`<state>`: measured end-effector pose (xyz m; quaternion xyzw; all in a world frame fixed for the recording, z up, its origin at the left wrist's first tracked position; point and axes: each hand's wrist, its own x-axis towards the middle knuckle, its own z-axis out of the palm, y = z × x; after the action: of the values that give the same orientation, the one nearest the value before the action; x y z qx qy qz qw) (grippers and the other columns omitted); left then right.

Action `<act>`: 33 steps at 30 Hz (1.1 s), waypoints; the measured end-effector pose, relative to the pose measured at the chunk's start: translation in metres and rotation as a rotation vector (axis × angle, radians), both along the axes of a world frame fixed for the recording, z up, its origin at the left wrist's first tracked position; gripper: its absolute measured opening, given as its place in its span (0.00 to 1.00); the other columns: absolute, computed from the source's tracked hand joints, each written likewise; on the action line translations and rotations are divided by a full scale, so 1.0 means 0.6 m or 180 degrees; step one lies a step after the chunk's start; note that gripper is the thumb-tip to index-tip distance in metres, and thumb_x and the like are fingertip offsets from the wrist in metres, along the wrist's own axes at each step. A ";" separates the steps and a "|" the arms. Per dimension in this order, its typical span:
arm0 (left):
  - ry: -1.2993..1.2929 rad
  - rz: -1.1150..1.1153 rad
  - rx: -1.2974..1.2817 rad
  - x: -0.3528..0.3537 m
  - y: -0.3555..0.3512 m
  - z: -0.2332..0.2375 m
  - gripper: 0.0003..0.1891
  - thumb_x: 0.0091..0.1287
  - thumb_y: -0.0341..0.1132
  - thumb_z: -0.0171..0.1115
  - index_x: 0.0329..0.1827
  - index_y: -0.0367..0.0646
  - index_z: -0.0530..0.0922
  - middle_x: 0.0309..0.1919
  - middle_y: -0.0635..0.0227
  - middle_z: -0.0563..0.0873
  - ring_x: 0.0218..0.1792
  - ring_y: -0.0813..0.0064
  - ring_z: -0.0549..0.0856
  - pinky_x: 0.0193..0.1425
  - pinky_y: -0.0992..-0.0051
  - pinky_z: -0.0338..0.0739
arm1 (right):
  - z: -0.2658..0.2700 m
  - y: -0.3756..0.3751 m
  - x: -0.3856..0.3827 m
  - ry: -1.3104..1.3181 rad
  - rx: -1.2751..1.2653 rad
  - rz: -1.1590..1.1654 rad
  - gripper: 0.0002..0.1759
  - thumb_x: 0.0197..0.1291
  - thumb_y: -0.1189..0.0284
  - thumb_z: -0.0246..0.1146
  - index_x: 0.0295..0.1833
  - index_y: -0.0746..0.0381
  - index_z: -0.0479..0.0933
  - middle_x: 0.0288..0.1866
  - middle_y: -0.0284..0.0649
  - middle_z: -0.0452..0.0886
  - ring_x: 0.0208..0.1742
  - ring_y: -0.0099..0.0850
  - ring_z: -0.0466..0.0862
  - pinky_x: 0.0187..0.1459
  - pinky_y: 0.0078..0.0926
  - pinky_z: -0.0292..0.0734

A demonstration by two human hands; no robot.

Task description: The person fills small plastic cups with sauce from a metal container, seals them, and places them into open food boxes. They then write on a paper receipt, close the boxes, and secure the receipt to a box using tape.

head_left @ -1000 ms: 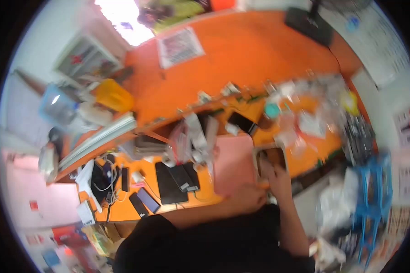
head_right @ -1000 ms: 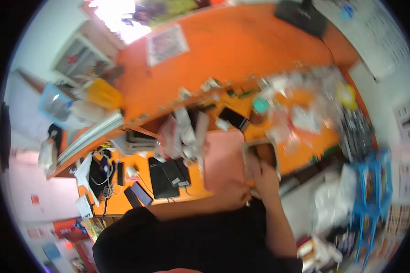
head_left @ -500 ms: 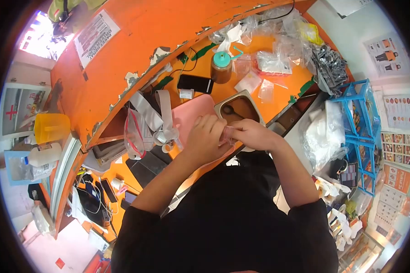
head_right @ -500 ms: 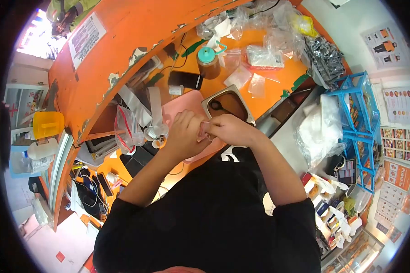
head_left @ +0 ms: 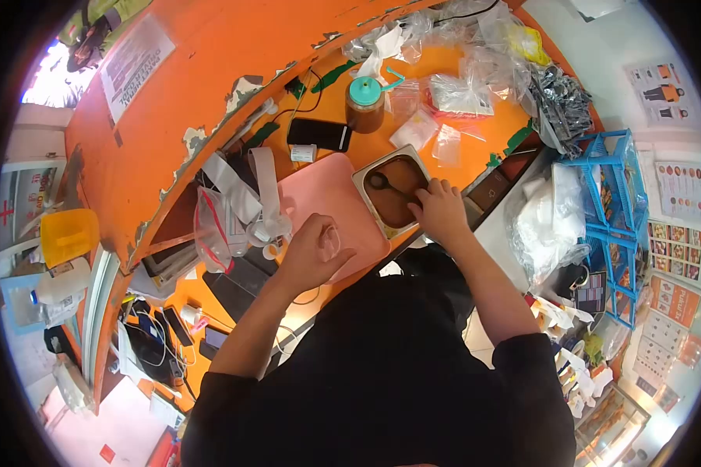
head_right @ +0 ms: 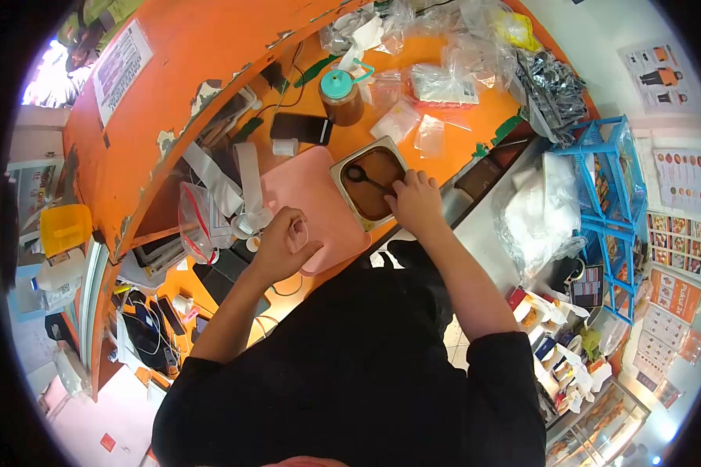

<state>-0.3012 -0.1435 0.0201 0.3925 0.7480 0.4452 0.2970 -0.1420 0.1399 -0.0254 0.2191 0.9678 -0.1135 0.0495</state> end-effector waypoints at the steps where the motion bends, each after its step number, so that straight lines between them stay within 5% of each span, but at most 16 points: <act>1: -0.0385 -0.0003 -0.0274 0.005 -0.005 -0.001 0.32 0.60 0.41 0.84 0.59 0.38 0.73 0.50 0.57 0.78 0.53 0.61 0.80 0.61 0.65 0.77 | -0.006 -0.009 -0.002 0.0036 0.0158 0.0121 0.14 0.68 0.58 0.70 0.50 0.55 0.89 0.48 0.43 0.82 0.58 0.45 0.80 0.58 0.46 0.76; 5: -0.0163 -0.0021 0.0034 0.017 -0.008 -0.004 0.34 0.59 0.36 0.83 0.63 0.40 0.70 0.48 0.63 0.72 0.47 0.69 0.74 0.55 0.68 0.74 | -0.012 -0.012 -0.018 -0.0047 0.0126 0.0083 0.13 0.70 0.59 0.68 0.49 0.55 0.89 0.47 0.42 0.84 0.57 0.43 0.82 0.59 0.45 0.76; 7: 0.0010 -0.0186 -0.0138 0.014 -0.014 -0.012 0.36 0.61 0.39 0.83 0.66 0.37 0.69 0.56 0.57 0.73 0.54 0.63 0.78 0.59 0.65 0.77 | 0.005 -0.007 -0.019 -0.0365 0.0018 -0.0020 0.13 0.72 0.59 0.66 0.49 0.55 0.88 0.47 0.43 0.85 0.55 0.44 0.85 0.57 0.47 0.78; 11: 0.0034 -0.0158 -0.0277 0.011 -0.016 -0.021 0.36 0.63 0.40 0.82 0.66 0.35 0.68 0.55 0.55 0.74 0.53 0.60 0.79 0.60 0.63 0.77 | 0.029 0.005 -0.014 -0.0903 -0.0183 -0.0255 0.13 0.76 0.62 0.61 0.49 0.56 0.87 0.47 0.46 0.89 0.48 0.48 0.92 0.49 0.52 0.85; 21: 0.0455 -0.0131 -0.0294 0.000 -0.003 -0.037 0.33 0.69 0.41 0.77 0.66 0.33 0.67 0.52 0.52 0.75 0.52 0.57 0.80 0.59 0.61 0.78 | -0.011 0.003 0.001 -0.0215 -0.1066 -0.0842 0.15 0.73 0.64 0.62 0.47 0.63 0.88 0.39 0.54 0.91 0.46 0.51 0.92 0.51 0.48 0.86; 24: 0.0608 -0.0142 -0.0294 0.004 0.000 -0.038 0.33 0.69 0.40 0.78 0.66 0.33 0.67 0.52 0.51 0.75 0.51 0.57 0.80 0.59 0.61 0.78 | -0.023 0.021 0.018 -0.0035 -0.2024 -0.1328 0.16 0.71 0.64 0.65 0.47 0.65 0.89 0.37 0.51 0.91 0.43 0.46 0.92 0.48 0.43 0.85; 29: 0.0506 -0.0106 -0.0137 0.008 0.019 -0.058 0.32 0.67 0.40 0.79 0.65 0.33 0.69 0.53 0.51 0.76 0.52 0.55 0.80 0.59 0.60 0.77 | -0.030 0.036 0.055 0.0330 -0.3649 -0.2018 0.16 0.76 0.64 0.65 0.50 0.67 0.89 0.31 0.34 0.87 0.28 0.20 0.80 0.32 0.23 0.74; 33: 0.0814 -0.0107 0.0017 0.016 0.047 -0.067 0.30 0.68 0.39 0.78 0.64 0.33 0.71 0.54 0.51 0.77 0.54 0.53 0.79 0.62 0.58 0.75 | -0.013 0.034 0.071 0.0554 -0.3858 -0.2007 0.14 0.78 0.67 0.63 0.52 0.66 0.88 0.31 0.31 0.85 0.26 0.15 0.73 0.29 0.17 0.67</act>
<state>-0.2913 -0.1152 -0.0202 0.4593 0.7720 0.3885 0.2055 -0.0994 0.1603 -0.0330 0.4139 0.6240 -0.6609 0.0499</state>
